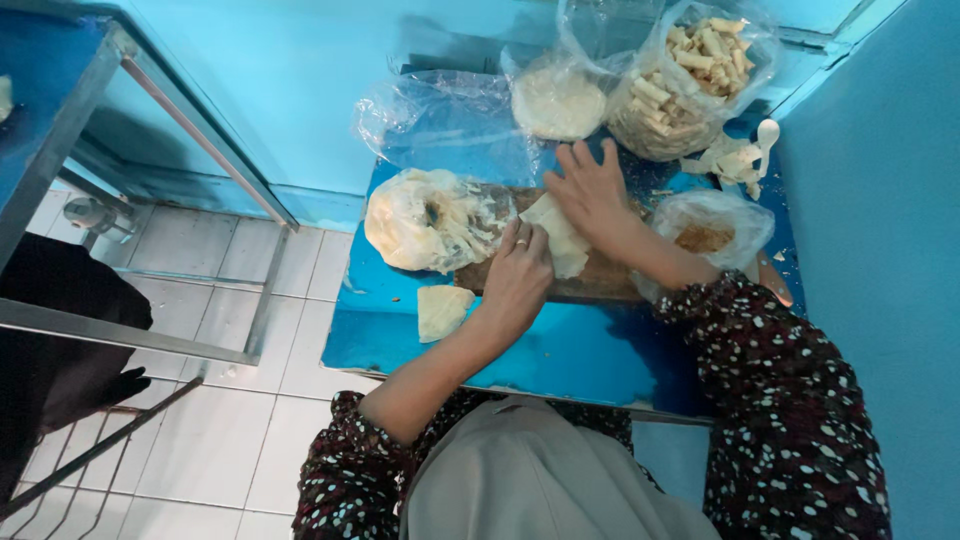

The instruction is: The person sits at a small blue table and folds thin square dough wrappers around a brown filling, pinching the edges closed by hand and placing the folded pastries into a plastic bag with other finished pieces. Near the end they handle a round dough ball and a bag of already folded pastries.

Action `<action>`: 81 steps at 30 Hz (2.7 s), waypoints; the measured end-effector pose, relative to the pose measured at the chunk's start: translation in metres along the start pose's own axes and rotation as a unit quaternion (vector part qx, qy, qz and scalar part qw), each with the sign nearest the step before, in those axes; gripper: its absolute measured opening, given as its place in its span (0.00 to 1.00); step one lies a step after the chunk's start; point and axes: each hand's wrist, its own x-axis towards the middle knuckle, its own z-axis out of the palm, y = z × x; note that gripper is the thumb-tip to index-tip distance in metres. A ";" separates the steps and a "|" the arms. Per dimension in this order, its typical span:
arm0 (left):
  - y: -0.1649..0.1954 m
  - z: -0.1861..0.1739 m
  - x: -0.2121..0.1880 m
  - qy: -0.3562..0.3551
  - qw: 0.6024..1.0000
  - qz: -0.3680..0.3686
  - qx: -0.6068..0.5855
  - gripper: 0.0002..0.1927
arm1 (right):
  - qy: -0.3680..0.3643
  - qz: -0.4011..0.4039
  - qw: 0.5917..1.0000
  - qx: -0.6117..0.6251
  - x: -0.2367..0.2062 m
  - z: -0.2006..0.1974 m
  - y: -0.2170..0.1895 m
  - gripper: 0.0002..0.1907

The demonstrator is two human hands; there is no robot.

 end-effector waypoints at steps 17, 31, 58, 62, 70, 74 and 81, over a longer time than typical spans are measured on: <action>0.003 -0.007 0.008 0.059 0.996 -0.063 -0.023 0.06 | -0.215 0.346 0.857 0.317 -0.132 -0.088 0.073 0.10; -0.020 -0.042 -0.004 0.037 0.983 -0.137 -0.121 0.10 | -0.275 0.166 0.905 0.278 -0.143 -0.071 0.047 0.22; -0.016 -0.029 -0.010 -0.002 0.988 -0.145 -0.062 0.08 | 0.118 -0.033 0.939 0.321 -0.070 -0.084 -0.061 0.14; -0.015 -0.030 -0.008 -0.009 0.989 -0.134 -0.055 0.10 | 0.120 -0.044 0.953 0.273 -0.073 -0.086 -0.062 0.19; -0.010 -0.040 -0.003 -0.017 0.989 -0.124 -0.081 0.08 | 0.056 0.160 0.899 0.405 -0.070 -0.104 -0.034 0.16; -0.008 -0.046 0.001 -0.001 0.989 -0.117 -0.093 0.06 | -0.094 0.240 0.878 0.403 -0.069 -0.114 -0.021 0.17; -0.004 -0.044 0.003 0.007 0.994 -0.073 -0.085 0.07 | -0.032 0.211 0.877 0.430 -0.068 -0.109 -0.031 0.20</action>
